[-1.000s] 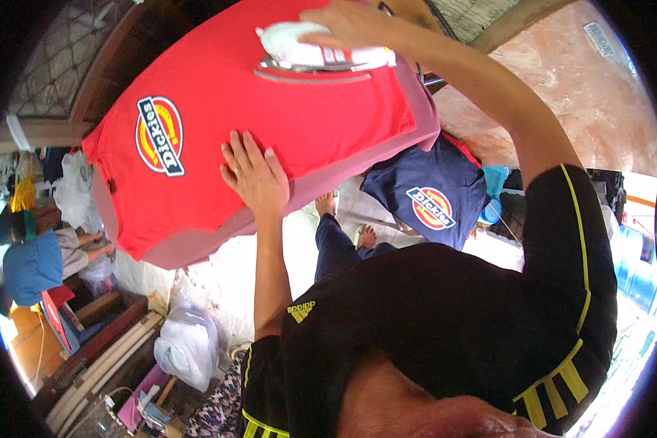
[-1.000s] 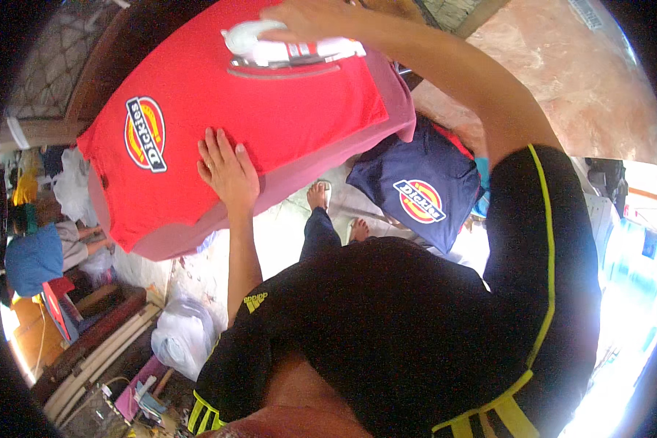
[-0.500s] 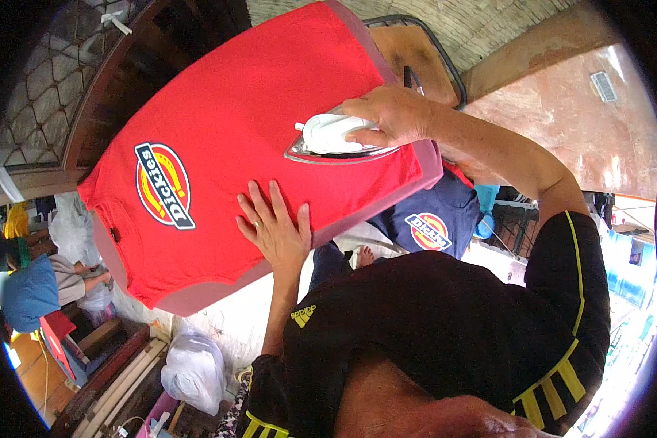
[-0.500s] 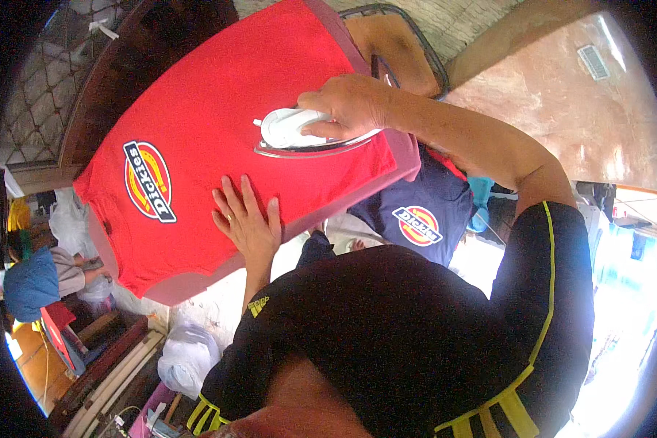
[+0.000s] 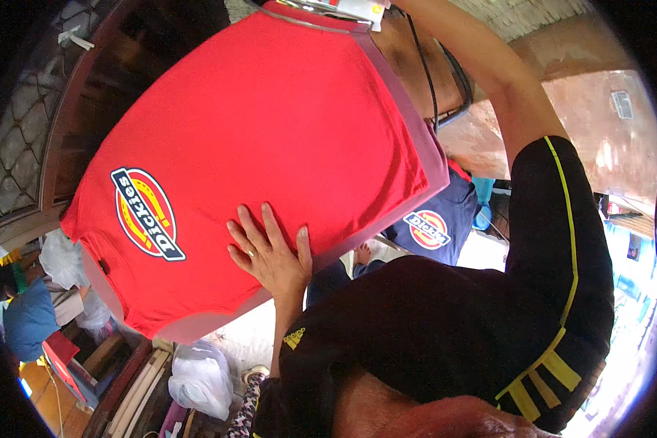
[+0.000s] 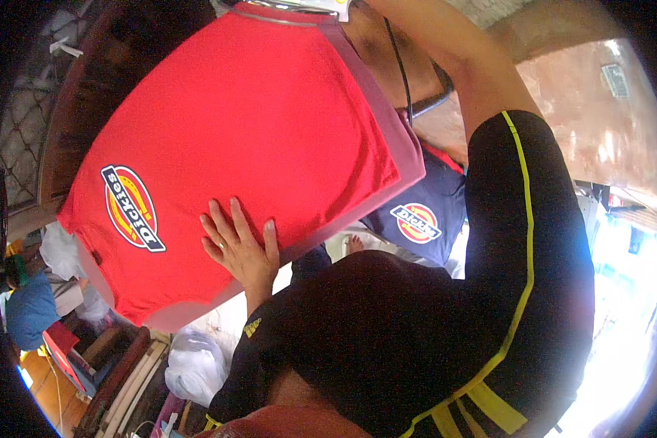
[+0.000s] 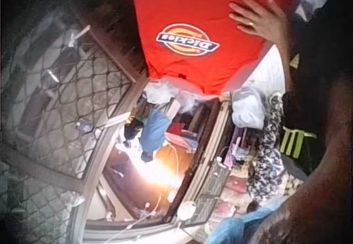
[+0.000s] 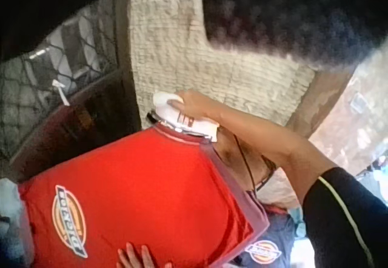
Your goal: The person irons a dark blue t-shirt and a red t-shirt on a pink ironing board. They smooth the fabric with their hands, use a white iron to press the shirts, and flip the garments to iron different sections.
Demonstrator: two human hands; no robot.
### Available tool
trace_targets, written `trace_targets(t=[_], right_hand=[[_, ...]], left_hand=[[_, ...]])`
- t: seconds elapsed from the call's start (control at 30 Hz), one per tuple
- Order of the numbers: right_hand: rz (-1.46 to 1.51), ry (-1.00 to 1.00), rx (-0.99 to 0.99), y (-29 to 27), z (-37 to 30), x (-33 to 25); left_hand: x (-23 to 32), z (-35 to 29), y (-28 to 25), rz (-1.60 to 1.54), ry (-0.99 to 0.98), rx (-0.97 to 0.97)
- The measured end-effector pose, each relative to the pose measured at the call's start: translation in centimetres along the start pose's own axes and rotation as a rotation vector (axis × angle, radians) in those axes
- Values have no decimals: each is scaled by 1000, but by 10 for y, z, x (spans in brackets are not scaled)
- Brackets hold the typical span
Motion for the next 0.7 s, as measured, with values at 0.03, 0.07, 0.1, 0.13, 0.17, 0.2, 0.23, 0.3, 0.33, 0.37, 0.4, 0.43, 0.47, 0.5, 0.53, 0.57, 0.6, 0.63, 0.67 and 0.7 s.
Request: trace_targets(t=[0.03, 0.07, 0.1, 0.13, 0.17, 0.2, 0.23, 0.3, 0.33, 0.37, 0.4, 0.43, 0.47, 0.5, 0.53, 0.57, 0.6, 0.63, 0.67, 0.7], right_hand=[[-3, 51, 24, 1, 0, 8], [17, 177, -39, 2, -7, -1], [70, 209, -80, 0, -18, -17], [124, 254, -123, -2, -33, -28], [183, 319, -161, -1, -54, -25], [110, 255, -104, -4, -69, -32], [38, 190, -47, -4, -88, -39], [-35, 128, 0, -4, -127, -47], [-38, 123, -16, -8, -153, -50], [-39, 122, -31, -15, -180, -53], [-11, 96, -85, -18, -205, -61], [38, 53, -142, -16, -227, -69], [62, 25, -194, -21, -246, -73], [52, -17, -244, -24, -261, -78], [45, -60, -294, -27, -272, -83], [31, -98, -336, -31, -282, -88], [58, -117, -362, -30, -282, -90], [72, -150, -331, -32, -279, -94], [85, -183, -302, -33, -275, -99], [90, -209, -274, -33, -271, -102]], left_hand=[[1, 1, 0, 1, 7, 4], [0, 0, 1, 7, 0, 10], [1, -2, 0, 8, -2, 21], [3, 0, -4, 4, 0, 44], [4, 2, -5, 15, 30, 56], [3, 1, -4, 23, 38, 79], [2, -1, -3, 32, 46, 102], [3, 1, -2, 52, 59, 130], [3, 0, -1, 54, 54, 134], [3, 0, -1, 55, 51, 136], [3, -1, 1, 75, 54, 148], [1, -5, 1, 93, 46, 156], [1, -3, 2, 86, 57, 170], [2, -4, 3, 81, 63, 184], [3, -4, 2, 74, 65, 205], [5, -2, 2, 67, 70, 210], [5, -3, 1, 65, 66, 213], [5, -3, 1, 65, 62, 217], [4, -4, 2, 67, 71, 231], [5, -3, 4, 63, 76, 236]])
Point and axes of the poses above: each hand's wrist, its own z-axis towards the middle knuckle, its own y-axis out of the palm, x = y × z, the point moved 9 cm from there along z, towards the middle knuckle, and after that the axes turned 8 degrees about y, right-handed, at the moved point
